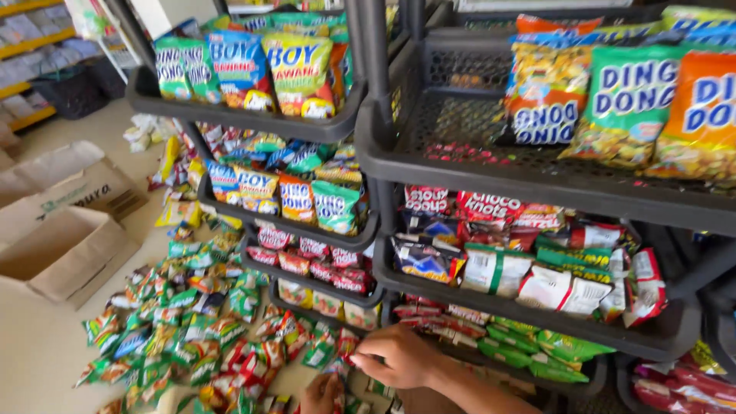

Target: Stock and organize snack bags on display shelves while picking up scattered bags from the floor.

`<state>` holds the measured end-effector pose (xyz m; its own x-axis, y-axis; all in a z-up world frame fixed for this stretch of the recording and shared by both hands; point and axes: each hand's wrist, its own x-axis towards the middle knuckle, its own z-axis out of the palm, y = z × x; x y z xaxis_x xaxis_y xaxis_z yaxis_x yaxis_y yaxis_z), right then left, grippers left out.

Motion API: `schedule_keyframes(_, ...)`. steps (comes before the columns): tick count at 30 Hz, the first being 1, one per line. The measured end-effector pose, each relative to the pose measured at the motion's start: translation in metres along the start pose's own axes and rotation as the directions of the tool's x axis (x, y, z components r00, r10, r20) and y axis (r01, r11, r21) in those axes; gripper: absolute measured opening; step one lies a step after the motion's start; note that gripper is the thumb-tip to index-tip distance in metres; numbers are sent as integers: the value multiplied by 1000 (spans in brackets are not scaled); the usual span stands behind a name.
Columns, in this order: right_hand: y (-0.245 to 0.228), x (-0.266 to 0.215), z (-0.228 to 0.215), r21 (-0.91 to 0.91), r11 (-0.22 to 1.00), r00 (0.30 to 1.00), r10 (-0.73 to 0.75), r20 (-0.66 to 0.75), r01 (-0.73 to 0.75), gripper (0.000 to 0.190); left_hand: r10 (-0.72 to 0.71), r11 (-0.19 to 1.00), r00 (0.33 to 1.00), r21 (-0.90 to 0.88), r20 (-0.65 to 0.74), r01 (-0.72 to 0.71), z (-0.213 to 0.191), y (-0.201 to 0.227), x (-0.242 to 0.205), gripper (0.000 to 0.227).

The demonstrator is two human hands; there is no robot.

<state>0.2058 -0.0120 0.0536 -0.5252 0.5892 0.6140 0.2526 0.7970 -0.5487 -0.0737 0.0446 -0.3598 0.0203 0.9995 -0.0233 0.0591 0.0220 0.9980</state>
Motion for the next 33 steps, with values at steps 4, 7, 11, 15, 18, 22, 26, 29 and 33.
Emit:
schedule_keyframes(4, 50, -23, 83, 143, 966, 968, 195, 159, -218, 28, 200, 979, 979, 59, -47, -198, -12, -33, -56, 30)
schedule_keyframes(7, 71, -40, 130, 129, 926, 913, 315, 257, -356, 33, 516, 848, 856, 159, -37, -505, -10, -14, -98, 34)
schedule_keyframes(11, 115, -64, 172, 141, 889, 854, 357, 379, -435, 26, -235, 932, 939, 218, -251, 291, 3, 3, -105, 30)
schedule_keyframes(15, 169, -103, 221, 157, 815, 793, 468, 389, -558, 23, -286, 894, 945, 310, -159, 323, 25, -1, -115, 35)
schedule_keyframes(18, 201, -142, 240, 64, 784, 730, 542, 416, -618, 22, -233, 924, 967, 285, -106, 254, 30, 1, -121, 33)
schedule_keyframes(22, 212, -170, 252, -146, 753, 584, 603, 543, -641, 20, -382, 857, 904, 293, -192, 424, 32, 27, -127, 32)
schedule_keyframes(26, 213, -159, 259, 68, 689, 631, 615, 474, -722, 23, -412, 824, 873, 301, -262, 480, 35, 32, -114, 31)
schedule_keyframes(29, 205, -150, 263, -53, 629, 509, 673, 536, -775, 24, -449, 806, 857, 300, -252, 510, 41, 28, -110, 30)
schedule_keyframes(33, 191, -130, 268, -163, 591, 406, 703, 584, -790, 26, -515, 776, 827, 288, -223, 561, 44, 32, -110, 29)
